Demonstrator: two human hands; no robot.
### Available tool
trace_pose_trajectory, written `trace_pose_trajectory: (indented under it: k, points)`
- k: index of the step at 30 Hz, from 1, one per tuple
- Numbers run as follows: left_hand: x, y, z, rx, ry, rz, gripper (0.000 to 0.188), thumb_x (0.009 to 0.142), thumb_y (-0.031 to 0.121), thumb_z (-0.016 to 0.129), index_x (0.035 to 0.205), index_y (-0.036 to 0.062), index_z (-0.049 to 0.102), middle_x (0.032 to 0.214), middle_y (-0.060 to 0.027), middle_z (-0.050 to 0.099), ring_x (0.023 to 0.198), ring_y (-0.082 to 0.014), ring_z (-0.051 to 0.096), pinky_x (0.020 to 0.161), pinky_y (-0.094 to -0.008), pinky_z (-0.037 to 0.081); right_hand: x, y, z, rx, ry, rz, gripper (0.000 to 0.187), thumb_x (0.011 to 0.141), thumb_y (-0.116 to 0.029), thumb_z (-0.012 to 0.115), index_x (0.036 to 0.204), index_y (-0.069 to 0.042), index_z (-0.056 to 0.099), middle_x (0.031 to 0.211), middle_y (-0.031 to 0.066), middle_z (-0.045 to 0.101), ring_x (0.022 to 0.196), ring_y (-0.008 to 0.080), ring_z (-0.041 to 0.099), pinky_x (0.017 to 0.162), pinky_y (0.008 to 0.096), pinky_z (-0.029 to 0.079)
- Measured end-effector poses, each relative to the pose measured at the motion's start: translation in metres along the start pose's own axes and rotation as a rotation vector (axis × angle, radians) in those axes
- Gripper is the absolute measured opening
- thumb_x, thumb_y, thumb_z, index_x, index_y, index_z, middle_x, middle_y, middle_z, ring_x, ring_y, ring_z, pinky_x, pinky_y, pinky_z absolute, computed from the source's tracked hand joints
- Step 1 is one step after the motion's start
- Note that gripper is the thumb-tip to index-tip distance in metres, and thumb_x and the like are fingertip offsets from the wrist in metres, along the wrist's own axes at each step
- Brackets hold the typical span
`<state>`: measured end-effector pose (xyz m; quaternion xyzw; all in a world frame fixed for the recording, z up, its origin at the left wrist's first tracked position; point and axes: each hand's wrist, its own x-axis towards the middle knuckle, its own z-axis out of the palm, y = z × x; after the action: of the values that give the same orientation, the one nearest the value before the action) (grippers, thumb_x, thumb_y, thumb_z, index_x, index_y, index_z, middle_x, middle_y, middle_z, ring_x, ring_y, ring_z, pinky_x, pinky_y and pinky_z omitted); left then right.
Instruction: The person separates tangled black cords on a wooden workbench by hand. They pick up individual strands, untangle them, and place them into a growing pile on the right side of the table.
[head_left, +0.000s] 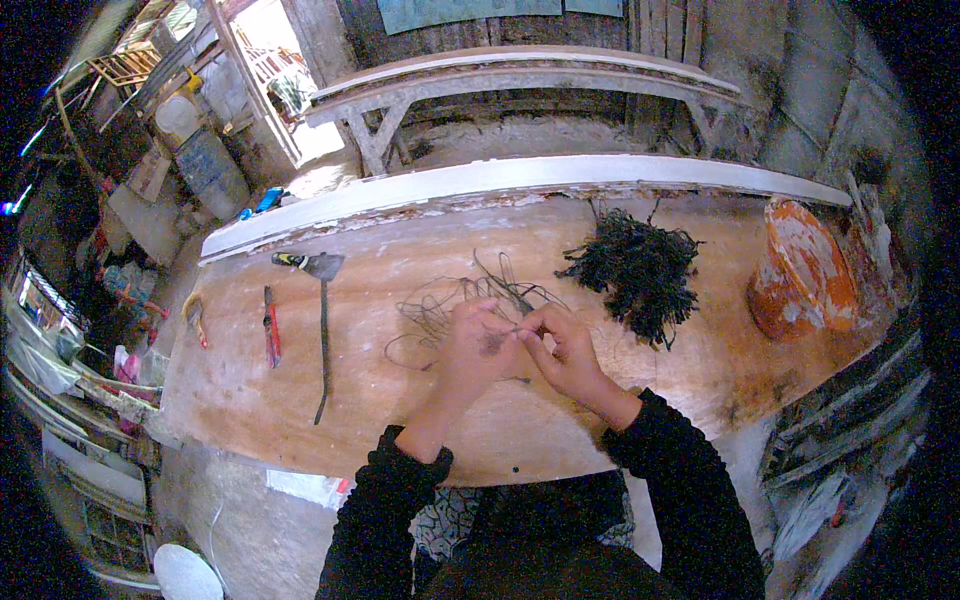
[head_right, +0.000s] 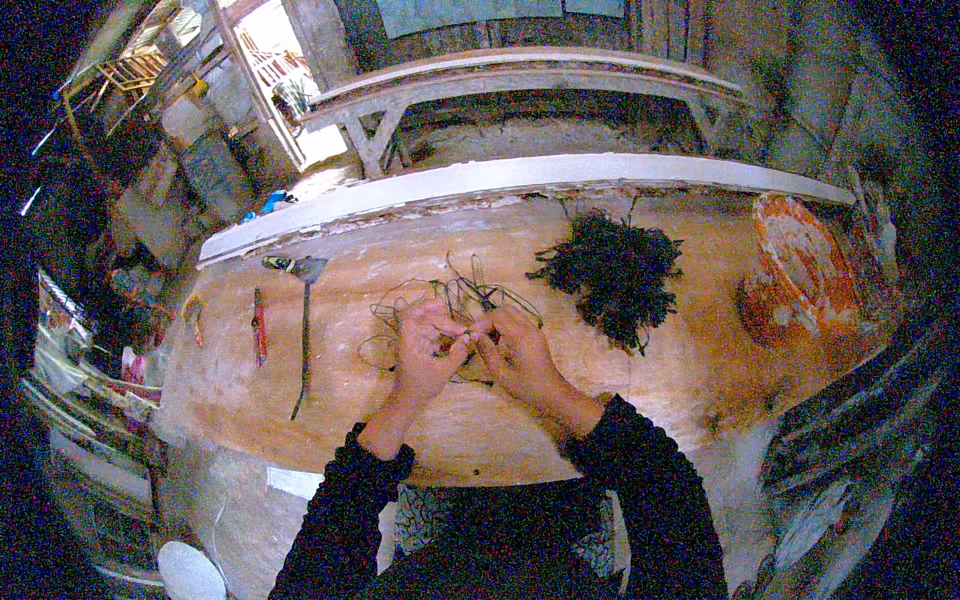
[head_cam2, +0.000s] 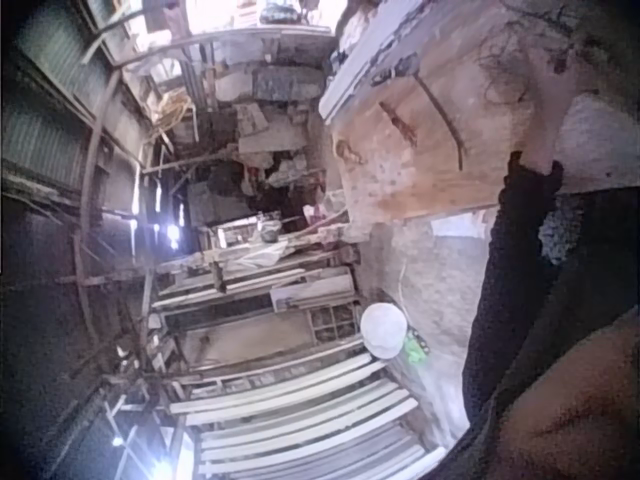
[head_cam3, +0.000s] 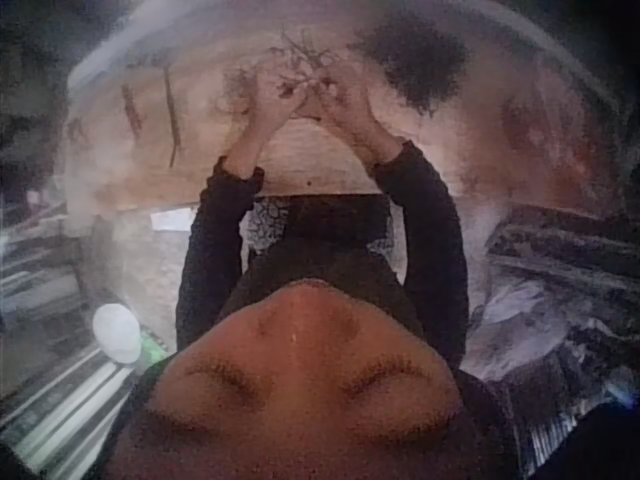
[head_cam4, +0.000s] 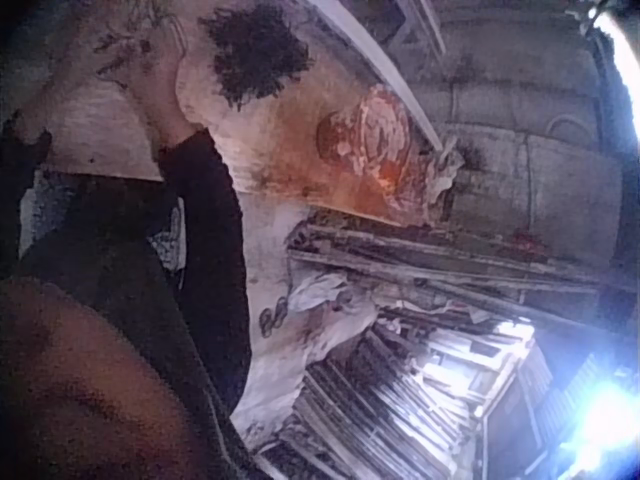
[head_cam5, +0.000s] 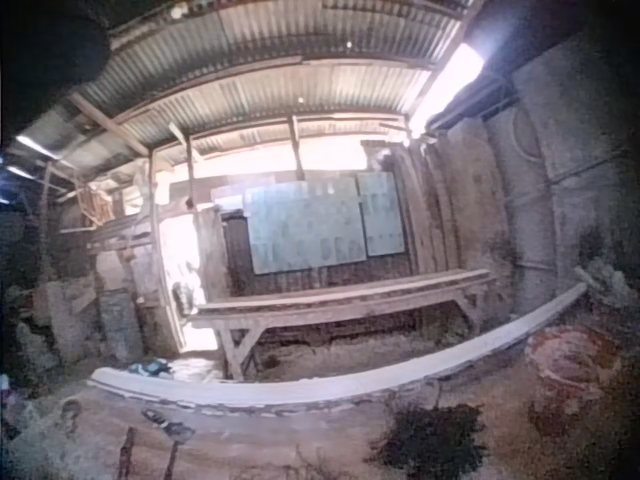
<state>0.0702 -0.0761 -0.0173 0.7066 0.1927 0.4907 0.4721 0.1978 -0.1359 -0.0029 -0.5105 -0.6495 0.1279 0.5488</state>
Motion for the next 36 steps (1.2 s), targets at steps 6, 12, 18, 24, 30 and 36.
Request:
trace_pose_trajectory:
  k: [6, 12, 18, 24, 30, 36]
  points:
    - [0.005, -0.004, -0.006, -0.113, -0.006, -0.214, 0.040, 0.069, -0.005, 0.056, 0.101, 0.0050, 0.034, 0.073, -0.0075, 0.054, 0.068, -0.0141, 0.054, 0.055, -0.0243, 0.048, -0.002, 0.022, 0.010, 0.526, -0.112, 0.273, 0.007, 0.079, -0.010, 0.049, 0.076, -0.005, 0.047, 0.067, 0.0008, 0.046, 0.068, 0.0127, 0.046, 0.065, 0.0245, 0.038]
    - [0.010, 0.010, -0.012, -0.305, -0.055, -0.367, 0.032, 0.070, 0.001, 0.058, 0.096, 0.0053, 0.040, 0.074, -0.0059, 0.055, 0.067, -0.0126, 0.054, 0.054, -0.0235, 0.048, 0.002, 0.014, 0.000, 0.943, -0.271, 0.573, 0.008, 0.080, -0.015, 0.050, 0.077, -0.008, 0.048, 0.070, -0.0025, 0.048, 0.068, 0.0065, 0.045, 0.068, 0.0213, 0.038]
    - [0.009, 0.009, -0.011, -0.311, -0.090, -0.393, 0.011, 0.073, -0.001, 0.054, 0.082, 0.0023, 0.050, 0.077, -0.0049, 0.056, 0.067, -0.0115, 0.054, 0.057, -0.0224, 0.047, 0.000, 0.018, 0.000, 1.232, -0.242, 0.702, 0.006, 0.077, -0.010, 0.053, 0.078, -0.005, 0.050, 0.074, 0.0009, 0.052, 0.064, 0.0082, 0.049, 0.069, 0.0249, 0.043]
    - [0.006, 0.022, -0.005, -0.261, -0.052, -0.413, 0.009, 0.073, 0.000, 0.055, 0.082, 0.0014, 0.054, 0.079, -0.0045, 0.056, 0.070, -0.0120, 0.054, 0.062, -0.0229, 0.045, 0.003, 0.011, -0.002, 1.244, -0.196, 0.677, 0.005, 0.075, -0.009, 0.055, 0.075, -0.005, 0.051, 0.069, 0.0013, 0.052, 0.062, 0.0082, 0.049, 0.066, 0.0231, 0.044]
    - [0.005, 0.014, -0.009, -0.177, -0.138, -0.372, 0.012, 0.072, 0.005, 0.058, 0.083, 0.0017, 0.054, 0.078, -0.0041, 0.056, 0.070, -0.0109, 0.054, 0.057, -0.0217, 0.046, 0.002, 0.014, -0.002, 1.116, -0.196, 0.616, 0.010, 0.071, -0.010, 0.061, 0.073, -0.007, 0.052, 0.067, -0.0002, 0.052, 0.059, 0.0075, 0.048, 0.055, 0.0187, 0.039]
    - [0.008, 0.013, -0.012, -0.293, -0.206, -0.474, 0.010, 0.072, 0.006, 0.059, 0.081, 0.0029, 0.054, 0.077, -0.0033, 0.056, 0.067, -0.0096, 0.053, 0.053, -0.0211, 0.045, 0.002, 0.014, -0.002, 1.023, -0.187, 0.545, 0.014, 0.070, -0.007, 0.061, 0.071, -0.009, 0.048, 0.067, -0.0013, 0.051, 0.060, 0.0069, 0.048, 0.053, 0.0177, 0.037]
